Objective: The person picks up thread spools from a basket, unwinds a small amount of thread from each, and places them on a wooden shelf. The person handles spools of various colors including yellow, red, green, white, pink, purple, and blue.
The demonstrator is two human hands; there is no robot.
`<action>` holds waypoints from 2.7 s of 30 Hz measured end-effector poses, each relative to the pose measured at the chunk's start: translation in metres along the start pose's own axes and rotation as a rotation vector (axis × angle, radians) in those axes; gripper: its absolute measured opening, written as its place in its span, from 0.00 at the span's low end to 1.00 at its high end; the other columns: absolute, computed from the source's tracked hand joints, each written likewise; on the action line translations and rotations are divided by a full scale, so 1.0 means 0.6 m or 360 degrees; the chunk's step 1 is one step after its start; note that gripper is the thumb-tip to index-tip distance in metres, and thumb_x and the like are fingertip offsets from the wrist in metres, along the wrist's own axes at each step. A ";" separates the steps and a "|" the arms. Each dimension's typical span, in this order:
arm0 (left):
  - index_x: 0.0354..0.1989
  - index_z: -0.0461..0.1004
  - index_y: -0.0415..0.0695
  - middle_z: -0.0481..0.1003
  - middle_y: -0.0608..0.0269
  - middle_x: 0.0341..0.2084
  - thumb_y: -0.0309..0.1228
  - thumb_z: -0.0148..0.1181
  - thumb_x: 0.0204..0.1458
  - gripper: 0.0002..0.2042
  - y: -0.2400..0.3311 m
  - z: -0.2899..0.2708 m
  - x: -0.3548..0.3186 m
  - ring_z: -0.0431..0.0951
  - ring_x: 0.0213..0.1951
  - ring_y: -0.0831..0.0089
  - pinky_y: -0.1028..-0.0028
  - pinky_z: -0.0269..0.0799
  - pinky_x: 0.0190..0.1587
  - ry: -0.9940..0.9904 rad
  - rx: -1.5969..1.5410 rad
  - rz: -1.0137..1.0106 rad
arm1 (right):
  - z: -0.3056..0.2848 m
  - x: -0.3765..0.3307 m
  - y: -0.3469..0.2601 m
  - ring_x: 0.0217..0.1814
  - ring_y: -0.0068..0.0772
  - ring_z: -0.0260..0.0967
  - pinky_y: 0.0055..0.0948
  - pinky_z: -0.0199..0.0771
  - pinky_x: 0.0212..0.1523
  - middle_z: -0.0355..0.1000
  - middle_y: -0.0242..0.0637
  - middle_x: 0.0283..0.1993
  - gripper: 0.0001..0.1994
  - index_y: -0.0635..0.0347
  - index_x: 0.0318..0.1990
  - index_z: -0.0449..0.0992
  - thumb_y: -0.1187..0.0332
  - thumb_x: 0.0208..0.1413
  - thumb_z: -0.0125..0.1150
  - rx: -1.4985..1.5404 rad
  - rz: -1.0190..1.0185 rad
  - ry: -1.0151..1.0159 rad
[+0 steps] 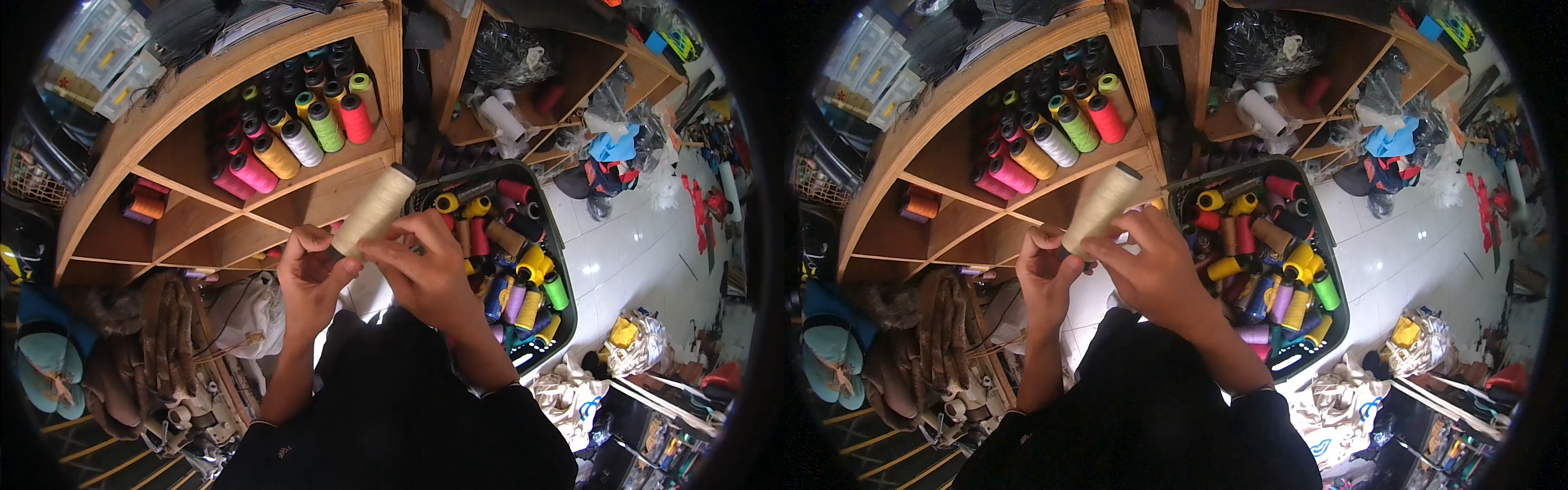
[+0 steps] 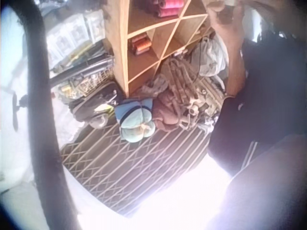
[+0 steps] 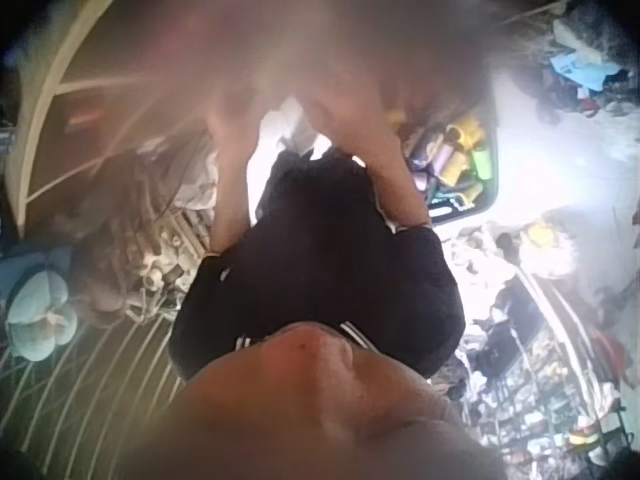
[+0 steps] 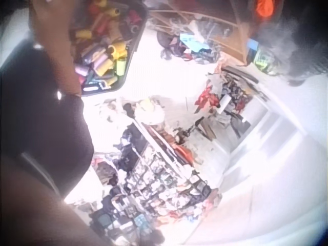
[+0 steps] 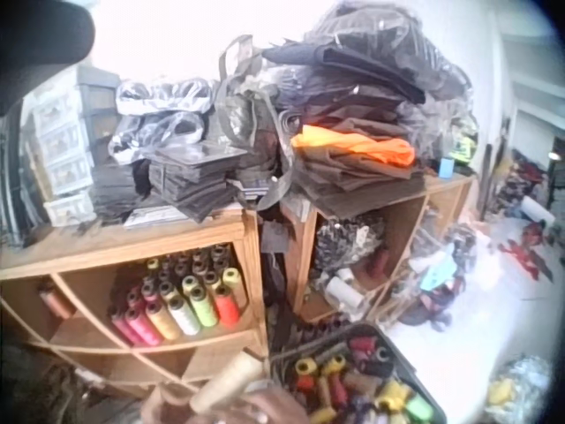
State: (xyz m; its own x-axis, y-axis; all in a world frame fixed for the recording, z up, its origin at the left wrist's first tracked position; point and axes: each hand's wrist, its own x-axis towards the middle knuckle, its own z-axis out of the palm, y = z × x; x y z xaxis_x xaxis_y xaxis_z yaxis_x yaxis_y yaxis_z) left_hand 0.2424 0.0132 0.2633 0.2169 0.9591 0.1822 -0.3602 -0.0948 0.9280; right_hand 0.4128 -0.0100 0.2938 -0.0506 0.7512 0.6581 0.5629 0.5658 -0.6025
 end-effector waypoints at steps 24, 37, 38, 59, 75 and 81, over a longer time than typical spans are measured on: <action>0.57 0.60 0.35 0.72 0.54 0.44 0.39 0.46 0.60 0.22 0.004 0.003 -0.002 0.75 0.39 0.68 0.70 0.72 0.39 -0.0174 -0.0244 -0.0497 | 0.034 -0.030 0.010 0.25 0.19 0.69 0.23 0.69 0.27 0.70 0.35 0.22 0.09 0.66 0.41 0.73 0.70 0.57 0.60 0.0708 0.0892 -0.0033; 0.52 0.62 0.38 0.69 0.64 0.36 0.39 0.46 0.62 0.17 -0.026 0.003 -0.001 0.68 0.34 0.80 0.78 0.66 0.35 0.0259 0.0538 -0.0083 | 0.036 -0.045 -0.025 0.19 0.09 0.53 0.18 0.48 0.19 0.65 0.28 0.18 0.05 0.65 0.35 0.72 0.72 0.59 0.58 0.1152 0.1124 -0.0120; 0.51 0.62 0.38 0.69 0.64 0.35 0.40 0.46 0.62 0.18 -0.029 0.002 0.000 0.68 0.33 0.79 0.77 0.66 0.34 0.0324 0.0548 -0.0041 | 0.042 -0.050 -0.024 0.20 0.09 0.53 0.17 0.48 0.19 0.66 0.27 0.18 0.05 0.65 0.35 0.72 0.72 0.59 0.58 0.1211 0.1140 -0.0125; 0.46 0.63 0.42 0.70 0.63 0.30 0.46 0.48 0.62 0.18 -0.031 -0.016 0.006 0.68 0.28 0.79 0.79 0.65 0.29 0.0372 0.0286 -0.0142 | 0.018 -0.042 -0.040 0.24 0.06 0.54 0.12 0.49 0.24 0.66 0.21 0.24 0.04 0.65 0.33 0.74 0.74 0.58 0.59 0.1381 0.1173 -0.0088; 0.44 0.68 0.39 0.71 0.59 0.28 0.49 0.42 0.63 0.22 0.002 0.009 0.013 0.71 0.30 0.75 0.75 0.67 0.33 0.0368 -0.0547 -0.0501 | 0.056 -0.072 0.014 0.22 0.06 0.51 0.14 0.47 0.21 0.63 0.20 0.22 0.05 0.64 0.35 0.75 0.71 0.58 0.59 0.1281 0.1240 -0.0124; 0.46 0.68 0.39 0.72 0.57 0.32 0.49 0.46 0.62 0.22 -0.006 0.002 0.007 0.72 0.31 0.74 0.74 0.68 0.32 0.0229 -0.0472 -0.0437 | 0.066 -0.067 0.016 0.21 0.06 0.50 0.14 0.46 0.20 0.61 0.18 0.21 0.06 0.63 0.36 0.75 0.70 0.59 0.59 0.1377 0.1227 -0.0100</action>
State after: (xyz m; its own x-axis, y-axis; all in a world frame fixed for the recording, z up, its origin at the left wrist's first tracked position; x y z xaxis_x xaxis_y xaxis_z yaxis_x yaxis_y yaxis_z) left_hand 0.2459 0.0175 0.2611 0.2196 0.9675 -0.1254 -0.5569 0.2299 0.7982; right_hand 0.3873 -0.0214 0.2439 0.0058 0.9996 -0.0271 -0.2885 -0.0243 -0.9572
